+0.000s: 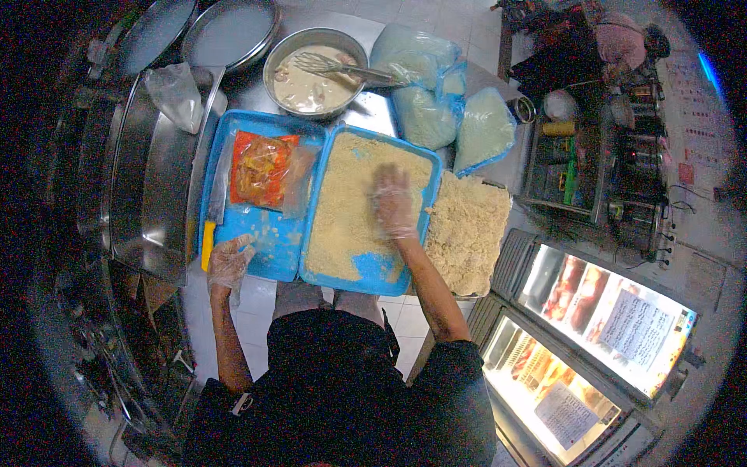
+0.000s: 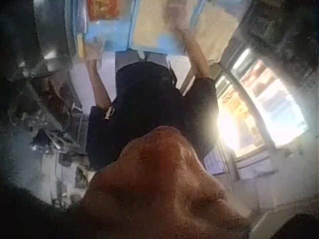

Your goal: Breading meat cutlets by dipping them into batter and then into breadcrumbs on a tray.

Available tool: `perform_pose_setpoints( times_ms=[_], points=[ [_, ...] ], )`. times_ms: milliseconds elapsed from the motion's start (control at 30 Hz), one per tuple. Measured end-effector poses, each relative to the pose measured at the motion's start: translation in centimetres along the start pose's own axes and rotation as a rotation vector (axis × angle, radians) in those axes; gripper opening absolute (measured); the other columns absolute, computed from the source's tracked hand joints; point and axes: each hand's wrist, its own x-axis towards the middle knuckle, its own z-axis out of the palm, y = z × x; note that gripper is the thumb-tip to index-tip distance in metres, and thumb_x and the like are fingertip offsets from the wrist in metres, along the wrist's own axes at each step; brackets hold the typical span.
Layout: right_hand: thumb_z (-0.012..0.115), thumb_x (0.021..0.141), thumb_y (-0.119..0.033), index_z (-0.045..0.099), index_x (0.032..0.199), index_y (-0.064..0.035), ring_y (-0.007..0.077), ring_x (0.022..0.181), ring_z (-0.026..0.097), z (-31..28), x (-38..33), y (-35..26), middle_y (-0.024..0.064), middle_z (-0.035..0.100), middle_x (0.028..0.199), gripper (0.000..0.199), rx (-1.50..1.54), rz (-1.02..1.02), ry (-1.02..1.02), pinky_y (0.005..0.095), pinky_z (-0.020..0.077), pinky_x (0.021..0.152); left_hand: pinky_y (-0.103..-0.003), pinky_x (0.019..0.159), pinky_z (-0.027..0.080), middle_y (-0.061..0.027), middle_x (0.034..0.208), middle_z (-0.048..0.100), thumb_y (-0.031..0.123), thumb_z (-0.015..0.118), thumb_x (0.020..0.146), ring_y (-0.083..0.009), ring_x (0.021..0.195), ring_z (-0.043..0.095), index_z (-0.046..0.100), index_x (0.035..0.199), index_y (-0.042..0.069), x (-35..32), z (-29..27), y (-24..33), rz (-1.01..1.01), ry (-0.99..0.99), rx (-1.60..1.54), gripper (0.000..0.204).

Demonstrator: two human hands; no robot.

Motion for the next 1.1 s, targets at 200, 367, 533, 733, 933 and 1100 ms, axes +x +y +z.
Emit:
perform_pose_setpoints(
  times_ms=[200,367,533,733,933,1100],
  points=[
    [0.044,0.086,-0.045,0.023,0.137,0.006,0.0372,0.136,0.007,0.5,-0.8,-5.1,0.0229,0.011,0.146,0.075,0.49,0.729,0.127,0.0484,0.0035,0.11,-0.026,0.071,0.047,-0.0074,0.093,0.066,0.002,0.063,0.076,-0.0116,0.079,0.058,0.063,0.104,-0.001,-1.0,0.9,0.5,-0.035,0.003,0.266,0.028],
    [0.042,0.085,-0.049,0.022,0.137,0.0049,0.038,0.136,0.006,0.0,2.0,-5.2,0.0224,0.011,0.147,0.077,0.436,0.612,0.107,0.051,0.0027,0.109,-0.024,0.072,0.047,-0.0067,0.091,0.066,0.006,0.066,0.076,-0.0105,0.08,0.058,0.063,0.101,-0.002,-1.8,0.7,-0.8,-0.093,0.025,0.142,0.027],
    [0.058,0.079,-0.032,0.031,0.134,0.004,0.0334,0.129,0.03,-2.4,2.8,2.6,0.0239,0.034,0.135,0.071,0.849,0.333,-0.045,0.0379,0.0225,0.107,-0.025,0.071,0.046,-0.0047,0.09,0.067,0.009,0.064,0.077,-0.0093,0.08,0.058,0.066,0.101,0.004,-3.0,0.9,0.1,-0.009,0.077,0.314,0.024],
    [0.058,0.078,-0.021,0.051,0.116,-0.0001,0.0346,0.099,0.056,-0.2,4.8,2.9,0.0229,0.058,0.105,0.044,0.364,-0.166,-0.307,0.0402,0.0446,0.086,-0.028,0.074,0.048,-0.0097,0.095,0.066,0.011,0.068,0.075,-0.0137,0.083,0.059,0.065,0.102,0.004,-3.3,0.1,-1.2,0.009,0.063,0.328,0.028],
    [0.056,0.076,-0.019,0.061,0.086,-0.0021,0.0302,0.079,0.063,-1.8,4.2,5.8,0.0201,0.063,0.087,0.02,0.481,-0.06,-0.663,0.0376,0.0494,0.068,-0.028,0.072,0.047,-0.0061,0.093,0.065,0.011,0.067,0.075,-0.0133,0.082,0.058,0.065,0.101,0.004,-3.3,-0.2,-1.1,0.099,0.077,0.487,0.026],
    [0.061,0.072,-0.015,0.061,0.092,-0.0038,0.032,0.087,0.06,-11.4,0.9,5.6,0.0196,0.062,0.091,0.023,0.487,-0.044,-0.289,0.0378,0.0479,0.076,-0.028,0.067,0.046,-0.0071,0.086,0.066,0.016,0.067,0.071,-0.0135,0.071,0.058,0.067,0.099,0.007,-3.0,-0.3,-2.4,-0.054,0.165,0.198,0.029]
  ],
)
